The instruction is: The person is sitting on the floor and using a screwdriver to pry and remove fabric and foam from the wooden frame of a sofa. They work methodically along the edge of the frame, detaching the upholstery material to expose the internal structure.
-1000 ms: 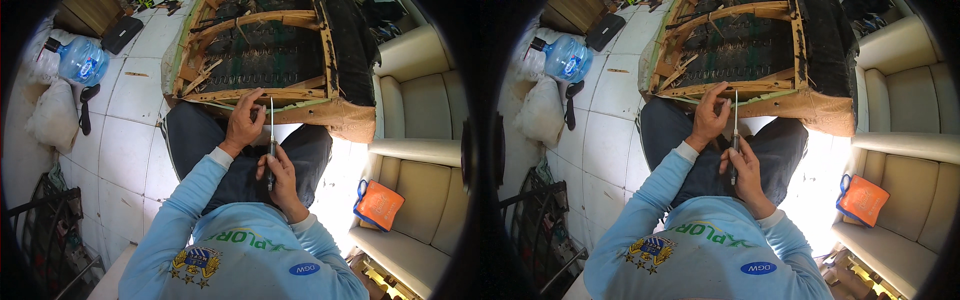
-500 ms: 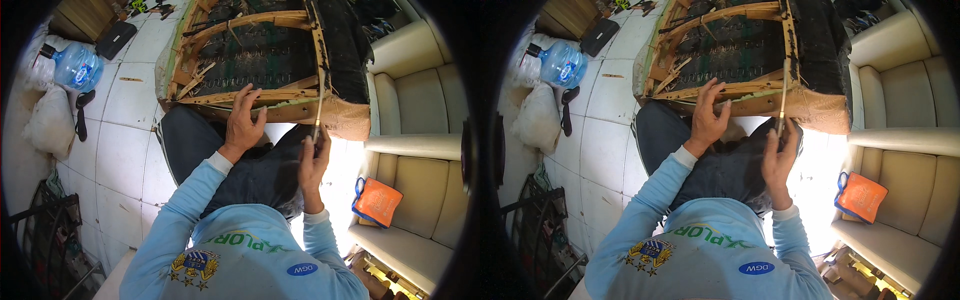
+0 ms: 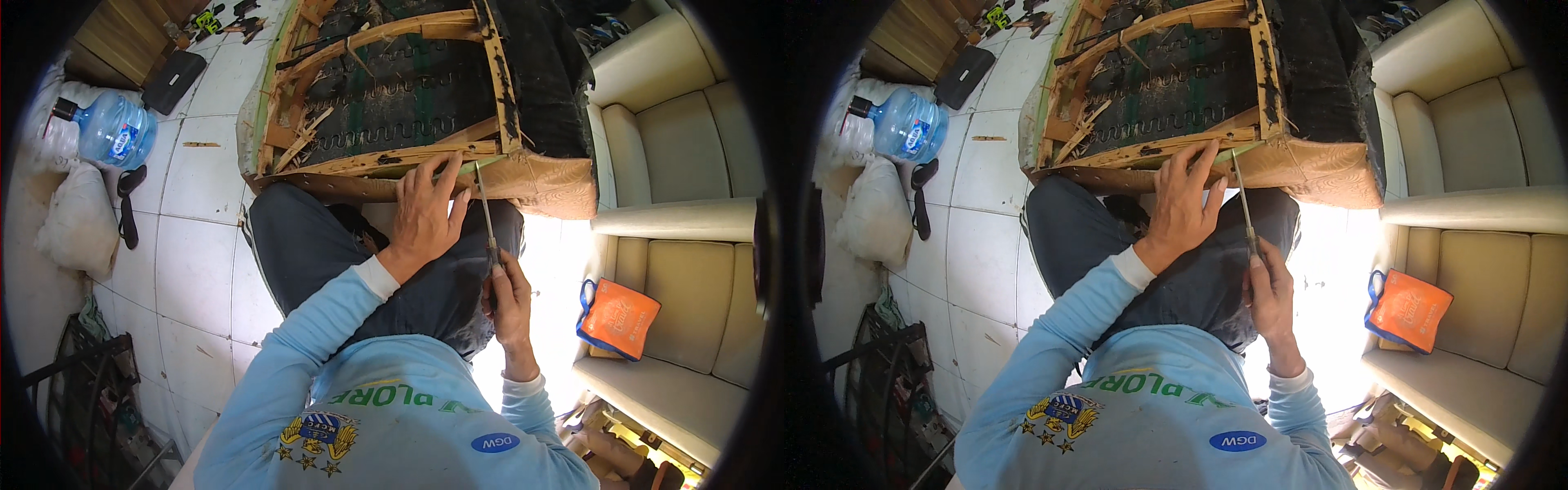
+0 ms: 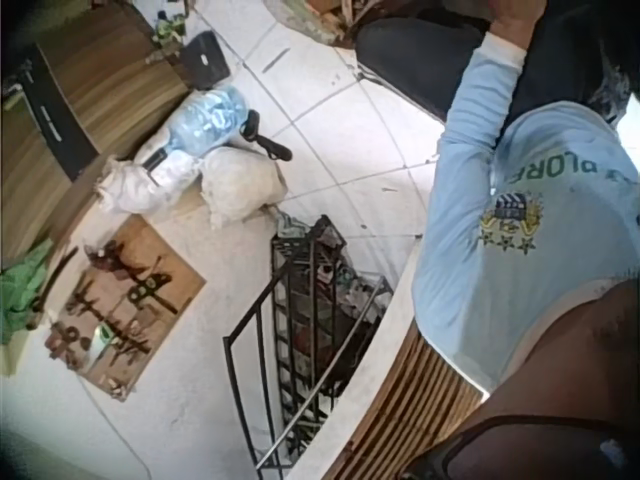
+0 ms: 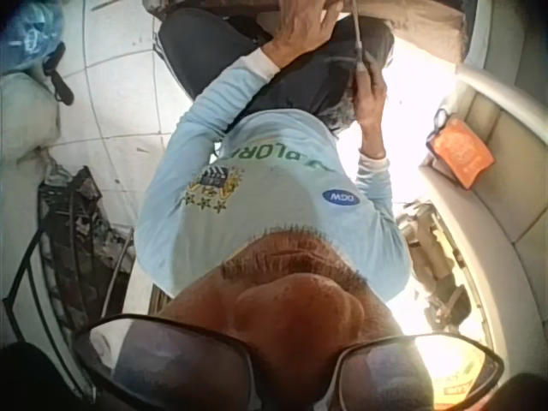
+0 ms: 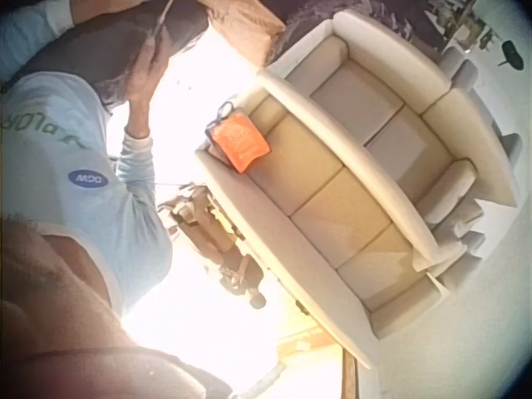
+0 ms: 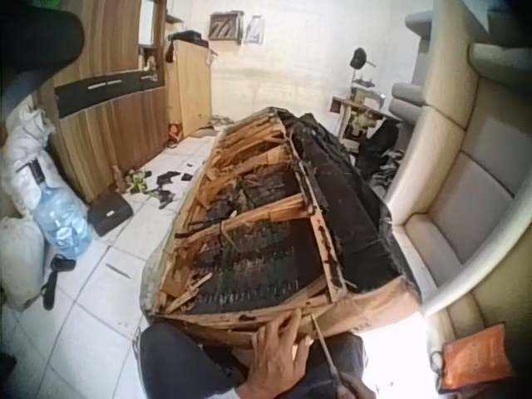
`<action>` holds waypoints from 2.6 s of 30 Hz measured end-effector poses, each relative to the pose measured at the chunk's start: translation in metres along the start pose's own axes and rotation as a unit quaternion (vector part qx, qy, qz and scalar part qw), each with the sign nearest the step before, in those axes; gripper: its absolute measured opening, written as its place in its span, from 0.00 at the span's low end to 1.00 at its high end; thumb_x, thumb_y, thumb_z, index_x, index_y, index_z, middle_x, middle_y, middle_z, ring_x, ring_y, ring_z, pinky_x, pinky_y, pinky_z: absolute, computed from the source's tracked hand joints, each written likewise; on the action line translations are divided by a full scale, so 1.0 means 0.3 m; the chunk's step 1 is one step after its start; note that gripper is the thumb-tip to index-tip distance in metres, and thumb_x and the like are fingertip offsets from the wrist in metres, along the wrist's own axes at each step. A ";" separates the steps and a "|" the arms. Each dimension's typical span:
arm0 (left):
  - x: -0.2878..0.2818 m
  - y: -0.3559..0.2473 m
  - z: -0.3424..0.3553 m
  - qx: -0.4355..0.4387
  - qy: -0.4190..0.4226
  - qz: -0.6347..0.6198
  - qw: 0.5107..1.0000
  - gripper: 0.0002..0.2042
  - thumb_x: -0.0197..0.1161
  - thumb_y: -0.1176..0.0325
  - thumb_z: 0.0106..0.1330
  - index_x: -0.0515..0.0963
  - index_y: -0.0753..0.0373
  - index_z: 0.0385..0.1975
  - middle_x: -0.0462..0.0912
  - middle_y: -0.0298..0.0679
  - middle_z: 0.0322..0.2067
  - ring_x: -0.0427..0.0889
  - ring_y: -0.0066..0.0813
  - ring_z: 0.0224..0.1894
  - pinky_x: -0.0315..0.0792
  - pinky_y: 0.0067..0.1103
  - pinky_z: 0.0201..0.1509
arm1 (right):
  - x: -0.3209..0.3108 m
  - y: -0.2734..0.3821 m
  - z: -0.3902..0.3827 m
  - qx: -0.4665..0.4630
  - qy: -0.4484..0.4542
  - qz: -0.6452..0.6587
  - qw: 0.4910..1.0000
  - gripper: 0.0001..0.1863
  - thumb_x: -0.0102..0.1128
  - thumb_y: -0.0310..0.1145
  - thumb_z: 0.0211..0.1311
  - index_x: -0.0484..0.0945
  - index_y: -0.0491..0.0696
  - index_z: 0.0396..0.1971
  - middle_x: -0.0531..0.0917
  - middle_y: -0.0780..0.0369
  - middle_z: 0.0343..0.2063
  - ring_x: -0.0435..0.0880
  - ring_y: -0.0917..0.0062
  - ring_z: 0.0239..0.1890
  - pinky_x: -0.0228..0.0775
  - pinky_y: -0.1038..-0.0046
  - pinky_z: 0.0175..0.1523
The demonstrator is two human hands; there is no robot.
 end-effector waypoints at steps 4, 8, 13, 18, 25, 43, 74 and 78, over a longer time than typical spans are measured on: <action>0.008 -0.009 -0.054 0.019 0.022 -0.001 1.000 0.27 0.61 0.65 0.79 0.70 0.66 0.74 0.83 0.49 0.53 0.81 0.52 0.54 0.72 0.42 0.61 | 0.029 -0.003 0.004 0.034 0.040 0.061 0.997 0.24 0.47 0.43 0.86 0.75 0.43 0.69 0.76 0.68 0.23 0.70 0.87 0.19 0.60 0.82 0.24; 0.004 0.075 -0.017 -0.104 0.029 -0.124 0.986 0.23 0.59 0.66 0.81 0.73 0.67 0.73 0.89 0.51 0.46 0.88 0.53 0.46 0.78 0.39 0.54 | 0.084 0.010 0.007 0.076 0.081 0.146 0.983 0.25 0.46 0.45 0.87 0.75 0.45 0.70 0.74 0.68 0.22 0.67 0.86 0.18 0.58 0.81 0.22; 0.004 0.106 0.081 -0.044 0.005 -0.126 0.991 0.17 0.60 0.66 0.81 0.83 0.64 0.63 0.90 0.54 0.52 0.91 0.50 0.49 0.81 0.35 0.52 | 0.137 0.029 0.005 0.124 0.073 0.231 0.962 0.26 0.47 0.47 0.87 0.74 0.45 0.70 0.73 0.68 0.23 0.65 0.85 0.16 0.57 0.80 0.21; 0.031 0.148 0.085 -0.147 0.018 -0.200 0.969 0.14 0.66 0.65 0.78 0.87 0.62 0.57 0.92 0.48 0.46 0.92 0.37 0.44 0.81 0.29 0.47 | 0.166 0.044 -0.022 0.173 0.085 0.318 0.928 0.27 0.46 0.48 0.87 0.72 0.44 0.70 0.72 0.68 0.23 0.66 0.85 0.16 0.59 0.79 0.21; 0.002 0.150 0.164 -0.138 0.072 -0.083 0.984 0.12 0.76 0.61 0.70 0.91 0.58 0.49 0.87 0.40 0.39 0.88 0.33 0.39 0.80 0.27 0.43 | 0.130 0.040 -0.033 0.111 0.052 0.305 0.945 0.28 0.47 0.50 0.85 0.73 0.44 0.70 0.71 0.69 0.21 0.64 0.86 0.14 0.58 0.81 0.18; -0.056 0.124 0.099 -0.162 0.011 -0.448 0.879 0.12 0.65 0.69 0.81 0.83 0.65 0.58 0.90 0.37 0.52 0.90 0.24 0.47 0.82 0.21 0.52 | 0.127 0.048 -0.044 0.062 0.169 0.210 0.961 0.24 0.50 0.39 0.84 0.74 0.39 0.69 0.71 0.68 0.18 0.66 0.86 0.15 0.60 0.81 0.22; -0.262 0.634 -0.073 -0.264 -0.055 -0.044 0.962 0.15 0.73 0.57 0.73 0.89 0.59 0.52 0.81 0.43 0.42 0.88 0.39 0.41 0.81 0.31 0.45 | 0.447 -0.061 0.063 0.182 0.209 0.115 0.954 0.20 0.56 0.42 0.84 0.78 0.45 0.64 0.73 0.70 0.22 0.66 0.86 0.16 0.56 0.79 0.20; -0.241 0.652 -0.083 -0.293 -0.066 -0.067 0.952 0.12 0.74 0.59 0.73 0.91 0.62 0.46 0.80 0.42 0.46 0.87 0.35 0.42 0.81 0.30 0.48 | 0.511 -0.054 0.083 0.228 0.219 0.195 0.928 0.24 0.52 0.47 0.85 0.76 0.45 0.65 0.72 0.69 0.24 0.68 0.83 0.19 0.60 0.77 0.24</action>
Point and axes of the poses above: each hand's wrist, its own z-axis towards the middle knuckle, its own x-axis out of the palm, y = z × x, the point moved 9 cm from there along z, towards the middle knuckle
